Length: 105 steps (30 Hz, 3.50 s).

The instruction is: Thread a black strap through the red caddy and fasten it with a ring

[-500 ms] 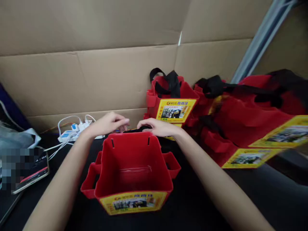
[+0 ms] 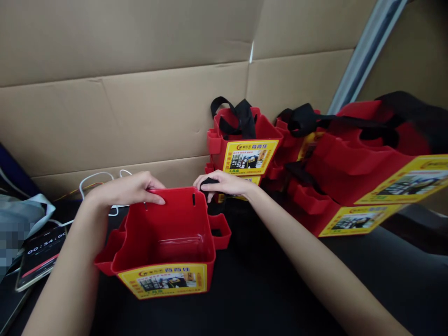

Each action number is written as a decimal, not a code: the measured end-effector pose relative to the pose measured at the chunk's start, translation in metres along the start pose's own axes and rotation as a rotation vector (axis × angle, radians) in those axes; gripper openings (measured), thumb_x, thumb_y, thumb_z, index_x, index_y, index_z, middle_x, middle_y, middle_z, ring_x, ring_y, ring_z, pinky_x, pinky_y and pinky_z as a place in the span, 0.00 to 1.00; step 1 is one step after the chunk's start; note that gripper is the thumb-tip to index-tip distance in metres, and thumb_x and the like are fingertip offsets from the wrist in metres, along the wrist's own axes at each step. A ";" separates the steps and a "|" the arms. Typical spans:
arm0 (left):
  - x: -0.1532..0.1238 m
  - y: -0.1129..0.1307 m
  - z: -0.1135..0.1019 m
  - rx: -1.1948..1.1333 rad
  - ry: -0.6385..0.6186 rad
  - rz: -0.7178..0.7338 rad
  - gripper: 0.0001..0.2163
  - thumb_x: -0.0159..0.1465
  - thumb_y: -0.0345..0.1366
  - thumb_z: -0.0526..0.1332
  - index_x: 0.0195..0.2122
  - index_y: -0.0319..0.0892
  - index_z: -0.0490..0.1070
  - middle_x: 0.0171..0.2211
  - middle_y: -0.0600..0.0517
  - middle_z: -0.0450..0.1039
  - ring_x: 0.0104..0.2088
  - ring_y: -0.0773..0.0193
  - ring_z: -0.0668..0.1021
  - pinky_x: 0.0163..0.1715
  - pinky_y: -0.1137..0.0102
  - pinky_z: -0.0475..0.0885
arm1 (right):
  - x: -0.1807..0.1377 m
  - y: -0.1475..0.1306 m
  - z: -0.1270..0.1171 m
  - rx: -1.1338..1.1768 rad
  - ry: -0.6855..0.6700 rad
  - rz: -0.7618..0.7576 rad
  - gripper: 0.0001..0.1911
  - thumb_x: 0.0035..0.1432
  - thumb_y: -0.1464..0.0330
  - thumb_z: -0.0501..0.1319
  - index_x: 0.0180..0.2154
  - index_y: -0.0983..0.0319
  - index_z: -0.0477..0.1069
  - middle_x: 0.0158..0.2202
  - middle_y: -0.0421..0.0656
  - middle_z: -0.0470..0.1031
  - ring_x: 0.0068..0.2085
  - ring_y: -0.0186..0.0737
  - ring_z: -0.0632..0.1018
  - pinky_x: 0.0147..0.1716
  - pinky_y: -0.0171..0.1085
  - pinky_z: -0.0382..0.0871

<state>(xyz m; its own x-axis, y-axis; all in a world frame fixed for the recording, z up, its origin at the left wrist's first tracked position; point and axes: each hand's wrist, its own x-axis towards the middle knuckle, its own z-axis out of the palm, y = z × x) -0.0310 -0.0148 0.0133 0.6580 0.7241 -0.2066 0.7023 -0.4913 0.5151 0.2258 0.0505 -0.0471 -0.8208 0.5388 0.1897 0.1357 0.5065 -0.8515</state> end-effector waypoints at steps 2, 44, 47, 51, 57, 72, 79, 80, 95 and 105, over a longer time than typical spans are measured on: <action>-0.001 -0.001 0.000 -0.013 0.001 -0.003 0.13 0.58 0.43 0.56 0.34 0.37 0.72 0.28 0.53 0.70 0.26 0.72 0.68 0.24 0.80 0.63 | 0.003 0.006 0.003 0.063 0.033 -0.001 0.14 0.53 0.63 0.57 0.38 0.67 0.67 0.35 0.43 0.68 0.25 0.25 0.69 0.27 0.29 0.65; 0.001 0.002 0.002 0.001 -0.010 -0.012 0.14 0.57 0.43 0.56 0.32 0.37 0.71 0.27 0.52 0.68 0.25 0.71 0.68 0.24 0.79 0.64 | 0.019 0.036 0.046 0.850 0.104 -0.137 0.14 0.43 0.71 0.63 0.32 0.66 0.59 0.27 0.39 0.65 0.25 0.28 0.69 0.24 0.27 0.64; 0.001 0.001 0.002 -0.020 -0.024 -0.029 0.14 0.57 0.44 0.56 0.33 0.37 0.71 0.28 0.52 0.69 0.26 0.71 0.69 0.24 0.78 0.65 | 0.019 0.036 0.047 0.859 0.091 -0.151 0.14 0.44 0.72 0.62 0.33 0.66 0.59 0.26 0.38 0.64 0.25 0.28 0.69 0.24 0.27 0.64; 0.001 -0.001 0.002 -0.007 -0.013 -0.025 0.14 0.58 0.45 0.56 0.32 0.37 0.71 0.28 0.51 0.69 0.26 0.70 0.69 0.25 0.77 0.65 | 0.018 0.039 0.045 0.876 0.031 -0.150 0.17 0.42 0.72 0.63 0.34 0.66 0.59 0.27 0.39 0.65 0.26 0.28 0.70 0.23 0.27 0.65; 0.001 0.000 0.001 0.019 -0.004 -0.018 0.15 0.58 0.45 0.56 0.32 0.36 0.71 0.29 0.51 0.69 0.27 0.69 0.69 0.26 0.76 0.66 | 0.018 0.044 0.042 0.813 0.083 -0.137 0.17 0.41 0.72 0.65 0.34 0.67 0.60 0.28 0.40 0.66 0.26 0.28 0.71 0.23 0.26 0.66; 0.001 0.000 0.002 0.066 -0.003 -0.024 0.14 0.57 0.45 0.55 0.31 0.37 0.70 0.27 0.53 0.67 0.25 0.71 0.67 0.24 0.78 0.64 | 0.021 0.041 0.051 0.840 0.193 -0.072 0.20 0.35 0.73 0.66 0.34 0.69 0.65 0.28 0.42 0.70 0.28 0.30 0.72 0.28 0.29 0.67; 0.001 0.005 0.007 0.189 0.097 -0.030 0.11 0.59 0.40 0.54 0.35 0.39 0.70 0.31 0.53 0.71 0.28 0.69 0.70 0.25 0.78 0.64 | 0.016 0.033 0.037 0.741 0.137 -0.062 0.16 0.37 0.73 0.66 0.32 0.68 0.66 0.27 0.40 0.70 0.27 0.29 0.72 0.26 0.28 0.66; 0.001 0.005 0.009 0.214 0.110 -0.023 0.11 0.59 0.39 0.53 0.37 0.40 0.70 0.32 0.53 0.71 0.29 0.69 0.71 0.26 0.78 0.64 | 0.015 0.032 0.036 0.725 0.149 -0.052 0.15 0.37 0.73 0.66 0.31 0.68 0.66 0.28 0.40 0.70 0.28 0.29 0.72 0.27 0.27 0.66; 0.031 0.061 0.085 0.477 0.611 -0.166 0.13 0.60 0.40 0.50 0.26 0.37 0.68 0.22 0.47 0.66 0.21 0.66 0.65 0.22 0.69 0.54 | 0.010 0.021 0.032 0.608 0.061 -0.085 0.14 0.46 0.64 0.63 0.34 0.66 0.69 0.31 0.41 0.71 0.32 0.28 0.73 0.33 0.27 0.66; -0.050 0.033 0.074 -0.004 0.602 0.223 0.09 0.57 0.35 0.55 0.23 0.36 0.67 0.37 0.48 0.66 0.39 0.63 0.68 0.40 0.69 0.64 | -0.004 -0.040 0.018 -0.115 -0.156 -0.190 0.20 0.52 0.74 0.55 0.49 0.65 0.62 0.48 0.46 0.65 0.47 0.35 0.69 0.47 0.37 0.62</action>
<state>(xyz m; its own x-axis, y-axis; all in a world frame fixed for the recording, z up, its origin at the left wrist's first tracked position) -0.0204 -0.1034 -0.0206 0.5199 0.7501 0.4087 0.5639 -0.6607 0.4954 0.2132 0.0157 -0.0225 -0.9120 0.3210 0.2554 0.0261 0.6668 -0.7448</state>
